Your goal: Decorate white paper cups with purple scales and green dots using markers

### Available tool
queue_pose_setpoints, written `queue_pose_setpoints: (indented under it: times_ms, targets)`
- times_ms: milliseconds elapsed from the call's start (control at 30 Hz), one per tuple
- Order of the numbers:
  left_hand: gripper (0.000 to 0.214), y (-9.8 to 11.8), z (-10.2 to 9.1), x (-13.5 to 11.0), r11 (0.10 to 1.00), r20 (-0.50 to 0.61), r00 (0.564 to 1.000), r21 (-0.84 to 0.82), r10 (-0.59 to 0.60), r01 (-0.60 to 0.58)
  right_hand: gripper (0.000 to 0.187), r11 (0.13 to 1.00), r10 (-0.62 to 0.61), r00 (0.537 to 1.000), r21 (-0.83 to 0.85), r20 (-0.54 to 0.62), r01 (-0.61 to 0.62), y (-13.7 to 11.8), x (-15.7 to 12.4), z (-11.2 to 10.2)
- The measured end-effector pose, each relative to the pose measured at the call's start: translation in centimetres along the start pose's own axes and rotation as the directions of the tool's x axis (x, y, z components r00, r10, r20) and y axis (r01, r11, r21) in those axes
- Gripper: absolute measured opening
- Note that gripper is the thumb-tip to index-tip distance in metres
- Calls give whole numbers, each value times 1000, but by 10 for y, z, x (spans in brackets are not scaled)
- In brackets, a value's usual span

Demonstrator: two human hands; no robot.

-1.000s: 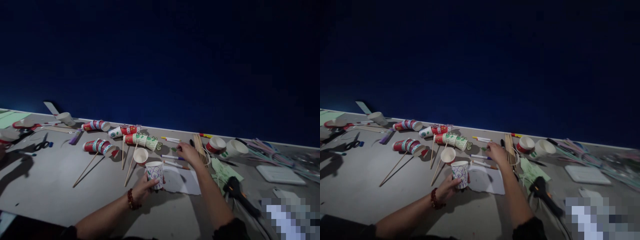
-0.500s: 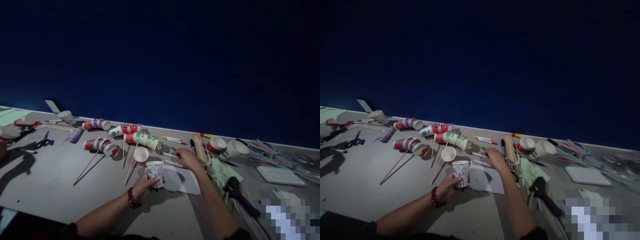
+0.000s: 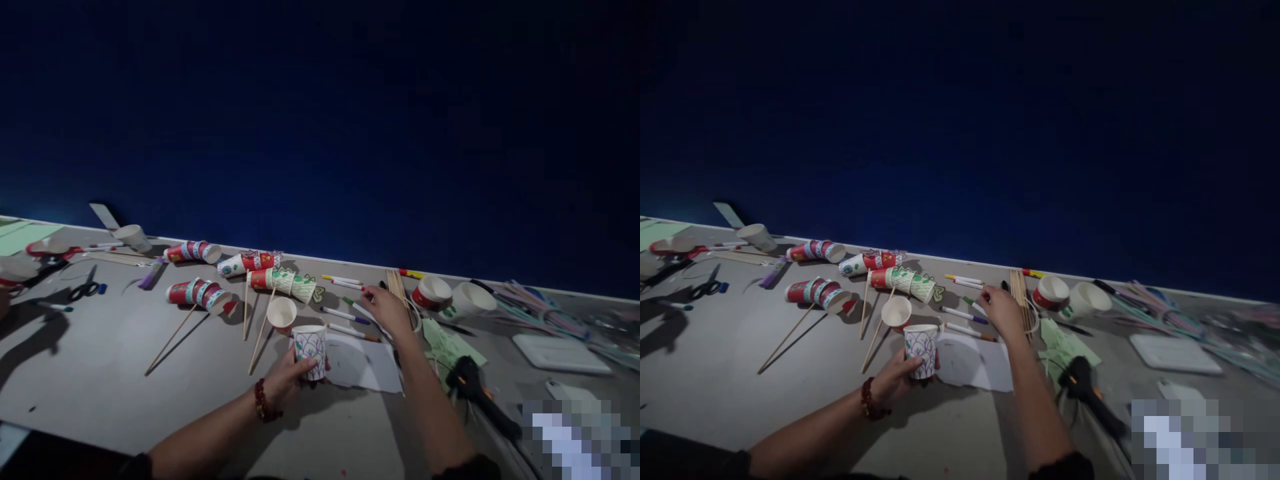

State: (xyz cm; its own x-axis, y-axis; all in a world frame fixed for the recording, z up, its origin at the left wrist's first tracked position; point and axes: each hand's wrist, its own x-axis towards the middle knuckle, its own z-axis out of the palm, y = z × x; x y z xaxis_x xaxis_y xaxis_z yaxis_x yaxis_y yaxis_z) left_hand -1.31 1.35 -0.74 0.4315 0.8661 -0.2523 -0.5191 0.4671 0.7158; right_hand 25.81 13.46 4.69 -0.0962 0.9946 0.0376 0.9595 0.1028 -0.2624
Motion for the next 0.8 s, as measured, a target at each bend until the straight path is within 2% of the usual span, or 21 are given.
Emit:
queue_pose_setpoints:
  times_ms: [67,167,300,400,533,667,700,733,767,800]
  targets:
    - [63,-1,-1,0,1000,1,1000,5,13,-13,19,1000,31,999,-5,-15,-31,8,2,-3]
    - [62,-3,-2,1,1000,-1,1000,17,7,-7,11,1000,12,999,7,31,-12,15,4,-1]
    - [60,-3,-4,1,1000,3,1000,25,8,-8,4,999,-20,996,34,86,17,12,3,10]
    - [58,-1,-2,-1,1000,15,1000,21,7,-8,6,998,-19,997,63,78,14,5,4,15]
    - [60,1,-1,-2,1000,31,999,9,-7,6,3,989,-13,1000,147,26,9,0,3,8]
    - [62,-2,-4,0,1000,44,999,2,9,-9,20,944,-51,999,326,18,42,-7,-8,-2]
    - [61,-3,-4,1,1000,45,999,1,14,-14,27,907,-69,997,418,39,47,-10,-12,-2]
    - [61,-4,-5,2,1000,47,999,-1,20,-20,36,799,-84,993,601,80,19,-12,-16,-1]
    - [61,-5,-5,2,1000,49,999,-2,23,-23,46,648,-111,986,761,128,-26,-15,-21,1]
    - [61,-5,-5,2,1000,51,998,-4,23,-23,51,513,-127,979,855,163,-76,-17,-25,3]
